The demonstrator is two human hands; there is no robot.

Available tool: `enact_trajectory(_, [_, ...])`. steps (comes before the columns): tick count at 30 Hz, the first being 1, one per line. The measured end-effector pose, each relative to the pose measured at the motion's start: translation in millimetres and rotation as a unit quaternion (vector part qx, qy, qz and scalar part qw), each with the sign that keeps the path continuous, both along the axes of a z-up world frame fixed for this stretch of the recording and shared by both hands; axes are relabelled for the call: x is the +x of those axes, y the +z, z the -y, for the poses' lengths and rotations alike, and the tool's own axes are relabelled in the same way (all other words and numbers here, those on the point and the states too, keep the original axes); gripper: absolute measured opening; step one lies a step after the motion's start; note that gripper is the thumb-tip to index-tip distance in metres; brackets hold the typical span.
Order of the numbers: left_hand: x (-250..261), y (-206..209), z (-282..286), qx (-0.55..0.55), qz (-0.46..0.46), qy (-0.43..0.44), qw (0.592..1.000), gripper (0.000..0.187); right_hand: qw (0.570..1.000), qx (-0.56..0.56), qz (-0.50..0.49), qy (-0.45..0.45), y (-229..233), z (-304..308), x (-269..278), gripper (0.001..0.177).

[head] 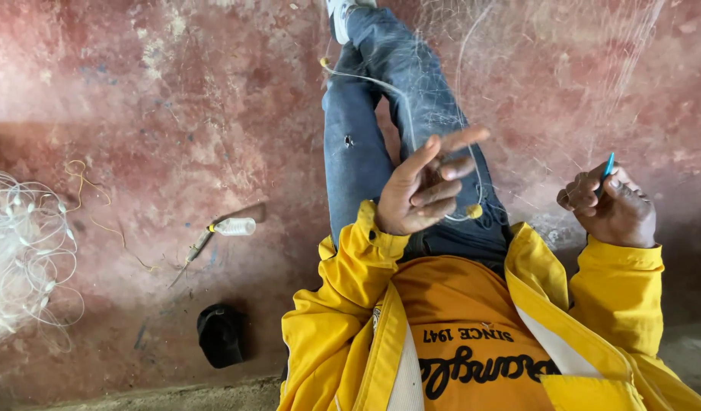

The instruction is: Repairing a fine mesh fishing net using scissors and a small tool

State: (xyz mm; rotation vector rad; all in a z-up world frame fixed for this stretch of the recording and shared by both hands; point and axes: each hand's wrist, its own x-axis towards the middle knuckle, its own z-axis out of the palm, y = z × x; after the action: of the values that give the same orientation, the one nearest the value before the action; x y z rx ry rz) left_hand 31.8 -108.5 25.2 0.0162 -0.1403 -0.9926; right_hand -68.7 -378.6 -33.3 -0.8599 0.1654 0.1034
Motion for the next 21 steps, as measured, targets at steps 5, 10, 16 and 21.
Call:
enact_trajectory(5, [10.7, 7.5, -14.0, 0.080, 0.044, 0.142, 0.986, 0.013, 0.999, -0.014, 0.030, 0.033, 9.2, -1.9, 3.6, 0.018])
enact_trajectory(10, [11.3, 4.8, -35.0, 0.216, 0.066, 0.344, 0.911, 0.012, 0.999, 0.000, 0.030, 0.037, 8.8, -0.1, 5.2, 0.014])
enact_trajectory(16, [12.4, 6.6, -48.6, 0.128, 0.080, 0.440, 0.885, 0.016, 0.999, -0.014, 0.021, 0.045, 9.4, -0.6, 6.2, 0.015])
enact_trajectory(21, [2.6, 15.0, -48.4, -0.078, -0.062, 0.378, 0.920, 0.012, 0.999, -0.002, 0.031, 0.037, 9.2, -3.9, 6.9, 0.012])
